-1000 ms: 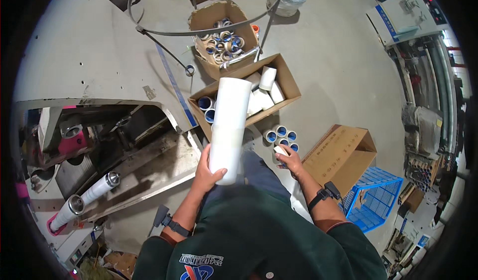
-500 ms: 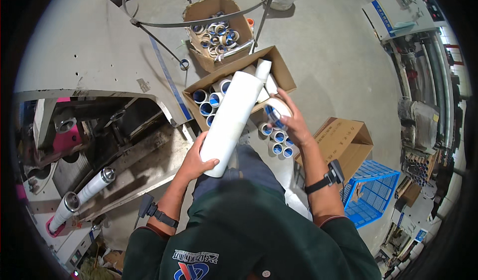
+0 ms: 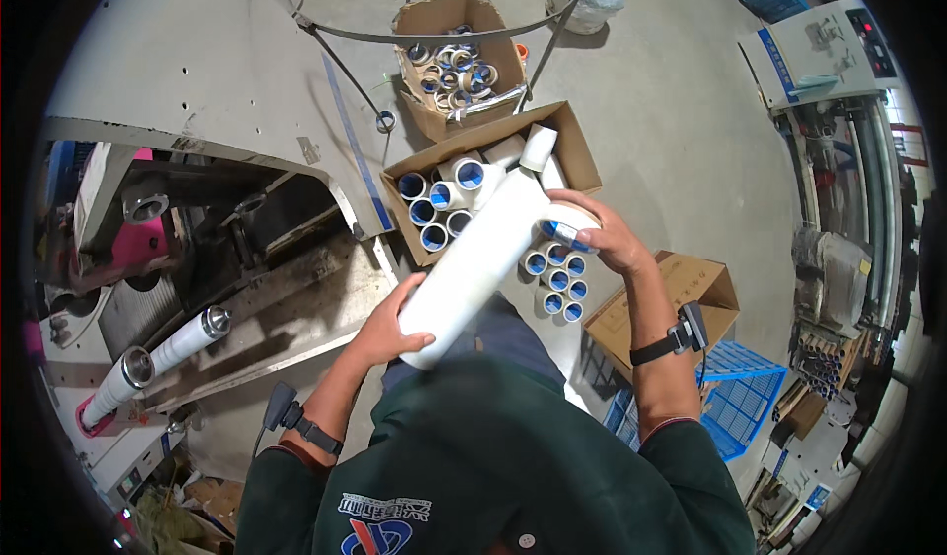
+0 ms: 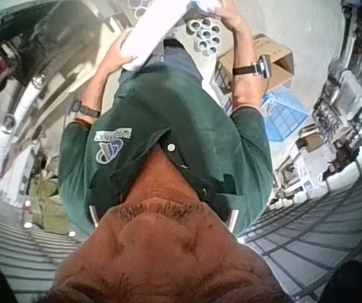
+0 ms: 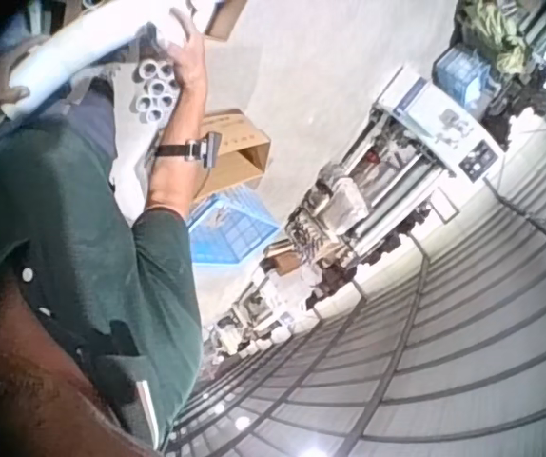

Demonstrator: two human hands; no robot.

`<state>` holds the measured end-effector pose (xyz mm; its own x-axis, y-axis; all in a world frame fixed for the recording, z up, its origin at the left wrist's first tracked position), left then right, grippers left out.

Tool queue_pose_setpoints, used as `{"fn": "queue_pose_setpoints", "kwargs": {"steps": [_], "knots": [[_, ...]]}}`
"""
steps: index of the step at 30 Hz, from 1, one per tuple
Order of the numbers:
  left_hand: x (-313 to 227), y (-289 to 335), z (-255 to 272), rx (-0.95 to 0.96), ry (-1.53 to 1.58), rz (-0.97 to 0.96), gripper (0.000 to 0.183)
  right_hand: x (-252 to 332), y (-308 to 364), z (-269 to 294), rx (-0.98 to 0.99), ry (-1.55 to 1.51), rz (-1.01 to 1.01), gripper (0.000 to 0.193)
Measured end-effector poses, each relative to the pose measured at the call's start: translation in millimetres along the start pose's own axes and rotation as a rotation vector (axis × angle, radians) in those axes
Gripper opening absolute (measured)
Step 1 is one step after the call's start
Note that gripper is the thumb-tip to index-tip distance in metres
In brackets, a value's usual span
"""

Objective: The recorder is organizing and packing plastic cylinders into cardboard boxes within a factory setting.

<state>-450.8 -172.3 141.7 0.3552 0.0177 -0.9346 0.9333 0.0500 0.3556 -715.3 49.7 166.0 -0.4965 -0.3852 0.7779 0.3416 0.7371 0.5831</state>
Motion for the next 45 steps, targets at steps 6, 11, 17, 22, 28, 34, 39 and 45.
{"fn": "queue_pose_setpoints", "kwargs": {"steps": [6, 11, 17, 22, 28, 34, 39, 45], "knots": [[-20, 26, -9, 0.078, -0.271, -0.029, 0.092, -4, 37, -13, 0.141, -0.088, -0.129, 0.089], [-61, 21, 1, 0.153, -0.307, -0.09, 0.087, 24, 59, -20, 0.193, 0.056, -0.176, 0.088], [-77, 31, 13, 0.199, -0.378, -0.076, 0.082, 10, 79, -41, 0.218, -0.025, -0.185, 0.104], [-66, 51, 12, 0.209, -0.352, 0.004, 0.086, -11, 91, -52, 0.163, -0.105, -0.156, 0.104], [-48, 59, 12, 0.222, -0.367, -0.004, 0.085, -36, 100, -62, 0.108, -0.223, -0.148, 0.096], [-44, 66, 13, 0.223, -0.315, -0.008, 0.082, -50, 107, -76, 0.071, -0.317, -0.149, 0.097], [-35, 76, 16, 0.244, -0.261, 0.016, 0.084, -70, 115, -82, 0.06, -0.41, -0.095, 0.094], [-6, 97, 29, -0.141, 0.035, 0.007, 0.092, -132, 129, -66, -0.126, -0.488, -0.146, 0.082]]}}
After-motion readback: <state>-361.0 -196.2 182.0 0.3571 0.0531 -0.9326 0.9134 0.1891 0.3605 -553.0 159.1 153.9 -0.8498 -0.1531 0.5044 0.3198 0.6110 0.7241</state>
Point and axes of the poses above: each hand's wrist, its own y-axis away from the middle knuckle, its own z-axis out of the back of the hand, x = y × z, the point moved 5 cm from there along -y, towards the middle knuckle, and after that the axes turned 11 degrees about -z, right-handed, at the moved point
